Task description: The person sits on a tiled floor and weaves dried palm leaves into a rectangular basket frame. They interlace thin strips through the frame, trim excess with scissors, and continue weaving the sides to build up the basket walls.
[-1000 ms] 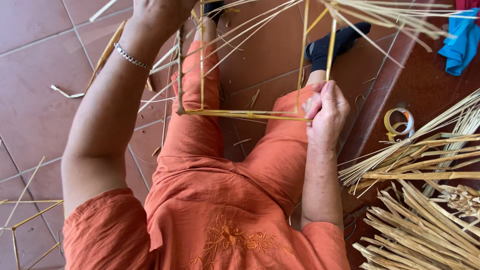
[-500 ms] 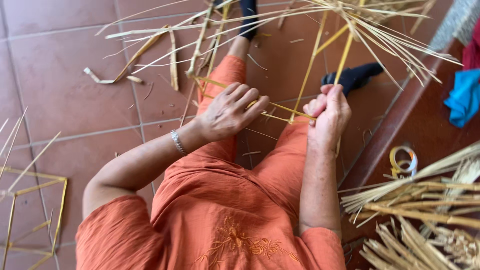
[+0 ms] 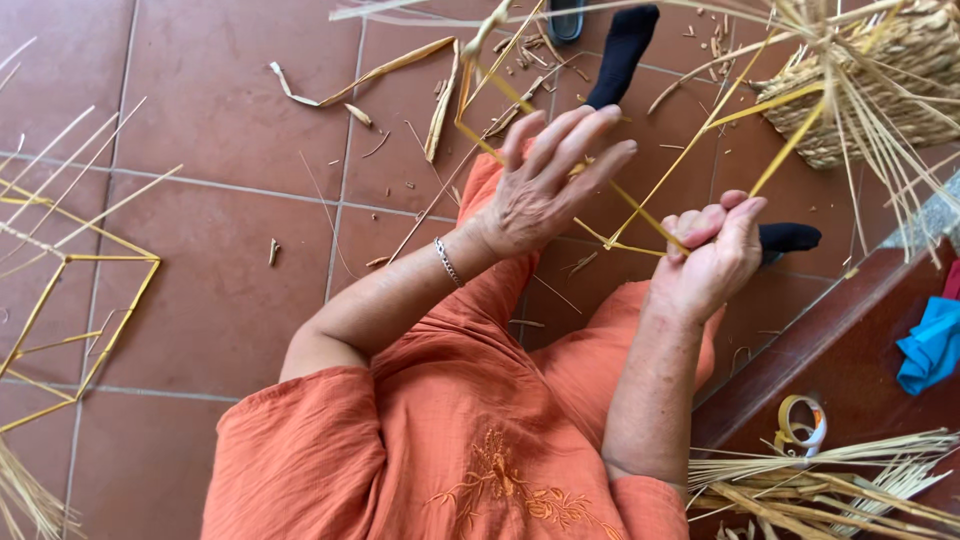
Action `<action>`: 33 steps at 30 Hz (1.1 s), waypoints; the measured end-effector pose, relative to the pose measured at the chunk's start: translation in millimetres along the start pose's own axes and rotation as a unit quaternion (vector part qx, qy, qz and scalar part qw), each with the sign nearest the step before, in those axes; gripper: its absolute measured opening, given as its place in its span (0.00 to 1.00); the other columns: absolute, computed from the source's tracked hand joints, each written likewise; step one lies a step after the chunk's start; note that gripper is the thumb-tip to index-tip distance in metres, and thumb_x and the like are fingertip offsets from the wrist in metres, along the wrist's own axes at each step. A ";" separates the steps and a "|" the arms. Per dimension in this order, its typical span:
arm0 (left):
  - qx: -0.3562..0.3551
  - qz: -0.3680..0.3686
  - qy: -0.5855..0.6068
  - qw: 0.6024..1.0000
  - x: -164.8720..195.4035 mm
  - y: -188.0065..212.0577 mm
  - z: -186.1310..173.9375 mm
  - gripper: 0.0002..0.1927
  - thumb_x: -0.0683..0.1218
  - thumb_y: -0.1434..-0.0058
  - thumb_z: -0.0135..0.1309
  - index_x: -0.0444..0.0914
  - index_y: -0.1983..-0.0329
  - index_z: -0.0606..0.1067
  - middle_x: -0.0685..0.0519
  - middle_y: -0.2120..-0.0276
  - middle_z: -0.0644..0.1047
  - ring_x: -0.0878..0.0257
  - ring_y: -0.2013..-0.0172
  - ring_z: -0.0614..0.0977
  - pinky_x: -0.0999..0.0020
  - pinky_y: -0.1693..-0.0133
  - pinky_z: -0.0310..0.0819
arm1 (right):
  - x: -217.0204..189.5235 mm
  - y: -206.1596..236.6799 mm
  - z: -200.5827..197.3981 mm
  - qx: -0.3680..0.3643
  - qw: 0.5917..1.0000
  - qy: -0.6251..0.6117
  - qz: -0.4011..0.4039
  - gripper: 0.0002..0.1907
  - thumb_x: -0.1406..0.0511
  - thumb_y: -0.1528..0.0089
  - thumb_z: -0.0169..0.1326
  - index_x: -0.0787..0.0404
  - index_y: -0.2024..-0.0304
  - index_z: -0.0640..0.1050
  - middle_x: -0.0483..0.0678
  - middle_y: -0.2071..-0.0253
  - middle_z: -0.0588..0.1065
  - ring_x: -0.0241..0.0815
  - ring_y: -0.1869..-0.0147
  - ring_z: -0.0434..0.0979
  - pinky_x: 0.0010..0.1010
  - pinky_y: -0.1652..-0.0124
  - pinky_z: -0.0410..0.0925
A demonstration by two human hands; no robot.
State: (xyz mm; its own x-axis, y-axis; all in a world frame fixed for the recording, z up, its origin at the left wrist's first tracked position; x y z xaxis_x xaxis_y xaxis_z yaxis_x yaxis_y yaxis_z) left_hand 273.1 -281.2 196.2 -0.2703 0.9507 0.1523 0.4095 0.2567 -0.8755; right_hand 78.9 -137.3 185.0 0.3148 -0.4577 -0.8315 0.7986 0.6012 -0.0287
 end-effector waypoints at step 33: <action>-0.192 -0.185 0.246 0.932 -121.7 33.3 -51.0 0.06 0.42 0.34 0.63 0.35 0.58 0.80 0.46 0.62 0.83 0.51 0.63 0.86 0.60 0.61 0.81 | 45.1 -71.4 83.5 -0.147 0.973 -0.021 0.178 0.21 0.54 0.20 0.43 0.67 0.48 0.75 0.41 0.80 0.61 0.32 0.84 0.49 0.26 0.77 0.49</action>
State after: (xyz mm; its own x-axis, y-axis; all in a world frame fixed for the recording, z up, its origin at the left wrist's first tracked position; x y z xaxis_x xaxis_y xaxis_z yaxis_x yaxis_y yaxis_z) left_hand 364.0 -379.4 171.8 -0.0618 0.7247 0.6863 0.6749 0.5369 -0.5062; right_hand 78.9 -255.5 195.9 0.5698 -0.2095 -0.7946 0.4560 0.8850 0.0936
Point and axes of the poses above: each hand's wrist, its own y-axis away from the middle knuckle, its own z-axis out of the palm, x = y × z, the point moved 1 cm from there along -y, towards the middle knuckle
